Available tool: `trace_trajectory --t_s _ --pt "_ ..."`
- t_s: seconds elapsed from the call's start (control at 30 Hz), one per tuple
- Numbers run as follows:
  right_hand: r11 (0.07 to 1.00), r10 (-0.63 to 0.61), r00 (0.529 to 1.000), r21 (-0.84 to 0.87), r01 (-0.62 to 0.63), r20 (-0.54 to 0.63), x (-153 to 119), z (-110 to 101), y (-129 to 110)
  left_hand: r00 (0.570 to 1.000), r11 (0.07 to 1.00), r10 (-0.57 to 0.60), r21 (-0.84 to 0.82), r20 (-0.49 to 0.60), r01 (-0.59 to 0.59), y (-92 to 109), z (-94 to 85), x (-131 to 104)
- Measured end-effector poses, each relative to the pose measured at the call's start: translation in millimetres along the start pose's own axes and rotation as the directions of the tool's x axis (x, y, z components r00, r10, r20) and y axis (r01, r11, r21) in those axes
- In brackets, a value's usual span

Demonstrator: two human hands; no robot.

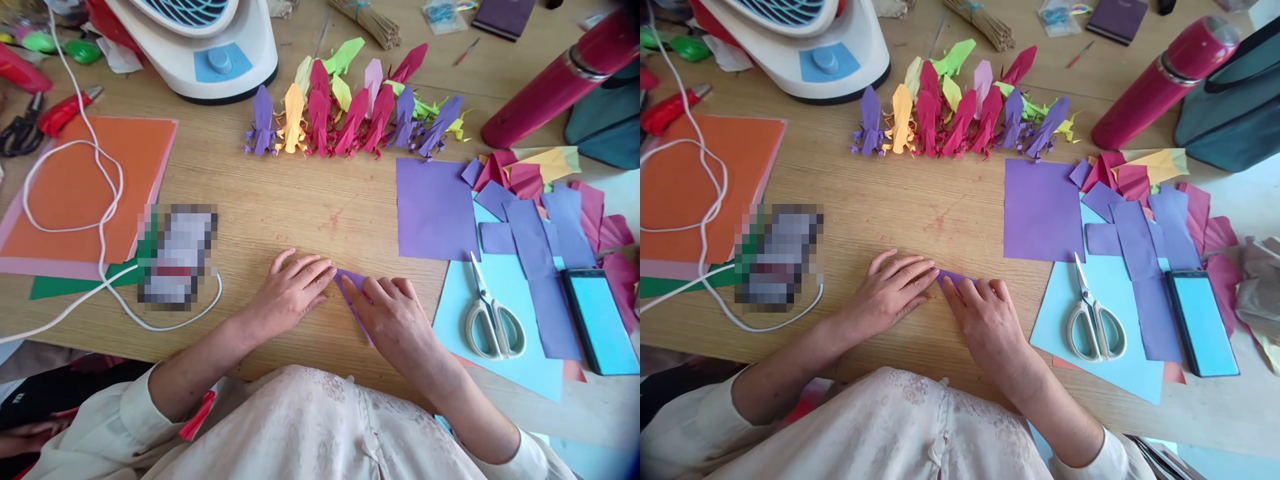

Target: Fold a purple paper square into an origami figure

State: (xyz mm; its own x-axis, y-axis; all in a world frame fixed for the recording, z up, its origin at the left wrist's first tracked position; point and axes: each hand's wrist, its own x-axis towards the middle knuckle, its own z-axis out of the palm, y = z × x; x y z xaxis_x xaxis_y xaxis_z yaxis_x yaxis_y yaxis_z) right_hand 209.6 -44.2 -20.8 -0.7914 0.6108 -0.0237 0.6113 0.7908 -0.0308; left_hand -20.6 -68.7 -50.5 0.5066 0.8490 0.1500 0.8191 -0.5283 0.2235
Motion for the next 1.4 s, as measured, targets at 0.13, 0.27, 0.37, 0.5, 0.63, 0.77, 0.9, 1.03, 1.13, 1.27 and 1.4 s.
trace_trajectory --t_s 0.13,0.27,0.37,0.5,0.63,0.77,0.9,1.03,1.13,1.27,1.4 --pt "1.000 0.018 0.998 -0.017 -0.017 0.055 10.0 0.6 1.6 1.000 1.000 -0.003 -0.020 0.001 0.003 -2.4 3.4 -1.4" --pt "1.000 0.001 0.997 -0.018 0.000 0.075 10.4 0.9 2.7 1.000 0.999 -0.013 -0.030 -0.014 0.013 -3.4 5.5 -2.5" --pt "0.999 -0.033 0.998 -0.011 0.034 0.056 4.8 0.6 4.2 1.000 0.999 -0.025 -0.041 -0.009 0.024 -3.1 4.9 -2.5" --pt "0.998 -0.054 0.998 0.021 0.054 0.028 -5.0 0.0 7.5 1.000 0.998 -0.027 -0.048 -0.003 0.027 -2.5 3.0 -1.7" --pt "0.997 -0.061 0.998 0.041 0.061 0.003 -15.0 1.1 10.0 0.999 0.998 -0.034 -0.056 -0.009 0.034 -2.6 3.4 -1.6" --pt "0.996 -0.069 0.996 0.051 0.072 -0.051 -24.3 3.9 11.1 0.998 0.994 -0.061 -0.091 -0.030 0.058 -2.0 1.4 0.2" --pt "0.995 -0.077 0.995 0.062 0.081 -0.056 -28.5 4.9 11.8 0.991 0.976 -0.120 -0.189 -0.055 0.108 -0.8 -5.0 10.7" --pt "0.994 -0.092 0.993 0.056 0.096 -0.068 -27.3 4.7 12.7 0.980 0.959 -0.197 -0.215 -0.026 0.187 -1.0 -7.4 29.6" --pt "0.993 -0.100 0.991 0.052 0.105 -0.093 -26.3 5.8 13.7 0.974 0.950 -0.222 -0.218 0.037 0.225 -2.3 -4.8 44.0" --pt "0.994 -0.095 0.987 0.044 0.101 -0.127 -26.7 8.7 14.7 0.972 0.957 -0.198 -0.191 0.127 0.219 -4.7 -2.7 57.2" --pt "0.992 -0.107 0.980 0.041 0.115 -0.165 -26.8 10.1 15.6 0.958 0.956 -0.207 -0.166 0.197 0.241 -8.2 -5.8 61.8"
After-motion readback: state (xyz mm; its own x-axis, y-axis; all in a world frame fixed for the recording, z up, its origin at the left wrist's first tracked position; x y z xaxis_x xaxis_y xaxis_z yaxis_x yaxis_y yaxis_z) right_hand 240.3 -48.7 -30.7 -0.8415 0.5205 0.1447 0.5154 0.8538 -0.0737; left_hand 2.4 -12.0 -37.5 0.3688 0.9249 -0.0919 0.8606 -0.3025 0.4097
